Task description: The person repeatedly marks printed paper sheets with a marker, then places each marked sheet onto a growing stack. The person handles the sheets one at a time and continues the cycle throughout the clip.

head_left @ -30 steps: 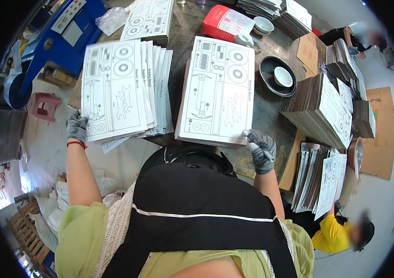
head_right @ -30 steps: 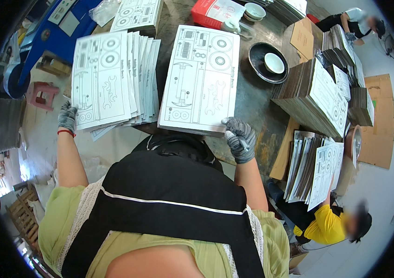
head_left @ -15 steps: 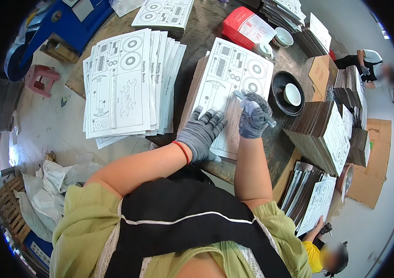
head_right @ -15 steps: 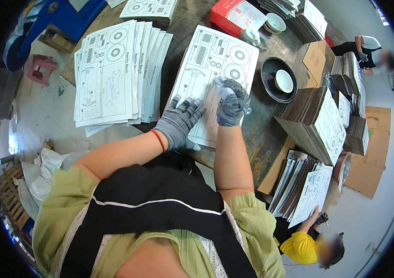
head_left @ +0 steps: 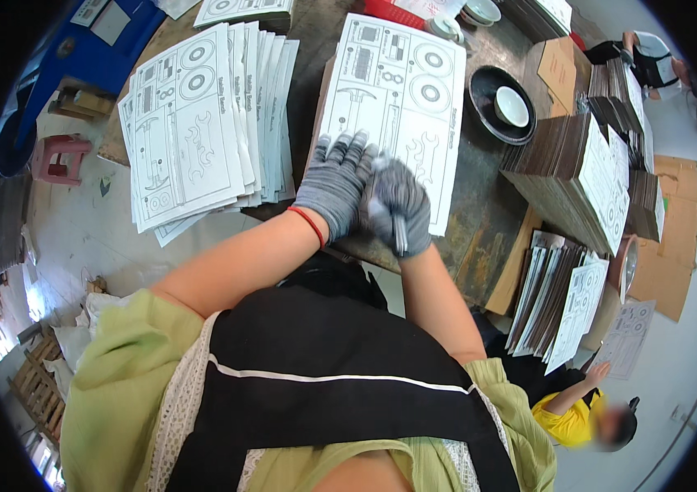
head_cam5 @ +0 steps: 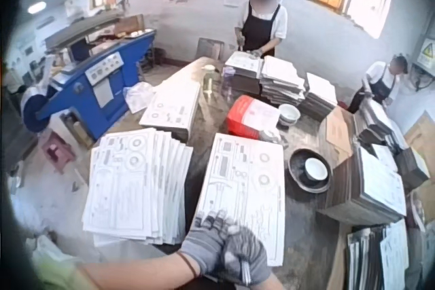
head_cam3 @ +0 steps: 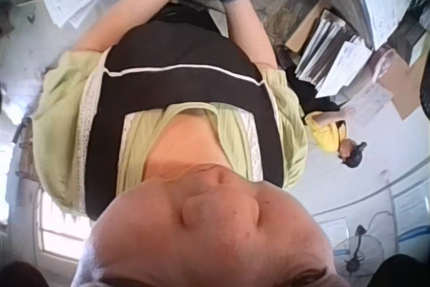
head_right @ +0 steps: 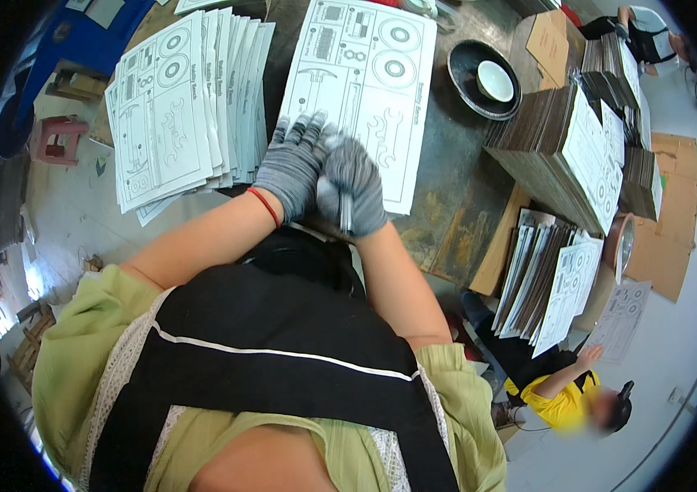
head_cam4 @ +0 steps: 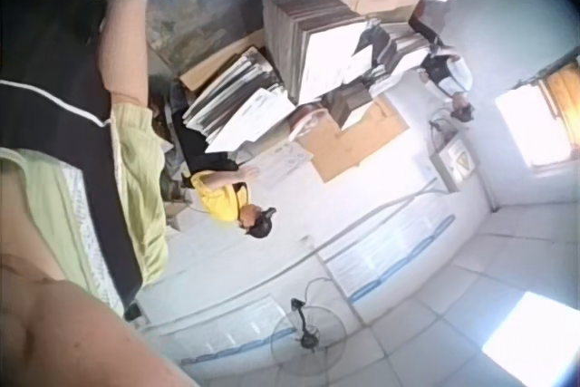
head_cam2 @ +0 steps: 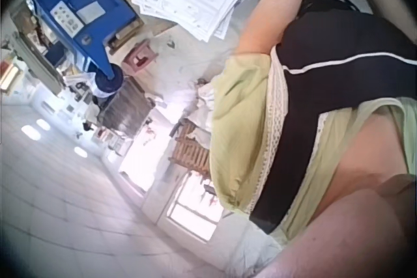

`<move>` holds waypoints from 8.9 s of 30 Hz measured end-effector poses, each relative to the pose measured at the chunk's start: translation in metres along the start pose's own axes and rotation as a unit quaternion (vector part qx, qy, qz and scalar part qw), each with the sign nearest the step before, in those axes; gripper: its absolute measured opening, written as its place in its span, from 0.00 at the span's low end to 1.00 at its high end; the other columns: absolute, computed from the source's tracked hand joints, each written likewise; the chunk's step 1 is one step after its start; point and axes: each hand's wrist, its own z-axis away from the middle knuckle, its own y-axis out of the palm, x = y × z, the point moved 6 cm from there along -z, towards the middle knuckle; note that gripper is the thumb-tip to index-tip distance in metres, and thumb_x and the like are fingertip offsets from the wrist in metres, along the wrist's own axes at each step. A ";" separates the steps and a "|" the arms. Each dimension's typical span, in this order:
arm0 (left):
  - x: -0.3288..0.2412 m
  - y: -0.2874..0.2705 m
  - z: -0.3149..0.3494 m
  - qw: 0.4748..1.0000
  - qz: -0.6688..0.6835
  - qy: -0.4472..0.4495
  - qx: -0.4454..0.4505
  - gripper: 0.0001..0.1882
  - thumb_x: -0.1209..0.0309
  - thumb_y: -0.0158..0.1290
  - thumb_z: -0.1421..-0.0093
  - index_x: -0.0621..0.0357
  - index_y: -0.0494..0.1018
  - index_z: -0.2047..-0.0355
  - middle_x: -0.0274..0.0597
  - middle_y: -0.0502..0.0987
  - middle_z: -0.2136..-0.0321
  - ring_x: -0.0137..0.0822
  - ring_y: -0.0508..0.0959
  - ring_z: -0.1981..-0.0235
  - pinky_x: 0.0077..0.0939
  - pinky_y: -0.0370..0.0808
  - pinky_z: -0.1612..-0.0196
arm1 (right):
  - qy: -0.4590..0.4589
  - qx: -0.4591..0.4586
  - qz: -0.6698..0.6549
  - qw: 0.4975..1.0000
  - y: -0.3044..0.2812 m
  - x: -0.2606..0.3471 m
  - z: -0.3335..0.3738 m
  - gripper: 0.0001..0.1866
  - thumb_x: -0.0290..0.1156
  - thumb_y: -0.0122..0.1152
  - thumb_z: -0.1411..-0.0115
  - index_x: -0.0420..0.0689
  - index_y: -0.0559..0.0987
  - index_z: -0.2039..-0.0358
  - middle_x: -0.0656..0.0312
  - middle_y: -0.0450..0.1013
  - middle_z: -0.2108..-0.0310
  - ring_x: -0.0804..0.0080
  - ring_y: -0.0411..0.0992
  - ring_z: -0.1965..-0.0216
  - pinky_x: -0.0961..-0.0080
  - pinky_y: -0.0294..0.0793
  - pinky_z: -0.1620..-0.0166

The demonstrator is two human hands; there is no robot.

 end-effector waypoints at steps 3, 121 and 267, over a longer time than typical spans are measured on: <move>-0.004 -0.021 0.007 0.996 0.083 -0.006 0.030 0.47 0.47 0.50 0.48 0.59 0.46 0.34 0.52 0.44 0.33 0.47 0.45 0.32 0.47 0.35 0.33 | 0.070 0.012 -0.109 0.992 -0.010 0.024 0.059 0.03 0.27 0.56 0.57 0.44 0.72 0.79 0.54 0.73 0.67 0.56 0.73 0.58 0.66 0.72 0.54; 0.199 0.016 0.066 0.377 0.905 -0.078 -0.182 0.14 0.79 0.50 0.45 0.61 0.69 0.57 0.40 0.75 0.65 0.33 0.76 0.63 0.25 0.78 0.59 | 0.236 -0.125 -0.257 0.929 -0.064 -0.048 0.082 0.12 0.30 0.54 0.53 0.33 0.78 0.73 0.53 0.75 0.71 0.67 0.72 0.70 0.71 0.71 0.59; -0.004 -0.017 0.024 0.993 0.087 0.054 0.062 0.56 0.37 0.54 0.55 0.56 0.47 0.35 0.50 0.46 0.33 0.47 0.45 0.32 0.53 0.35 0.33 | 0.163 0.010 -0.185 0.969 -0.021 0.033 0.087 0.15 0.40 0.54 0.40 0.41 0.76 0.73 0.51 0.75 0.68 0.54 0.74 0.63 0.57 0.70 0.52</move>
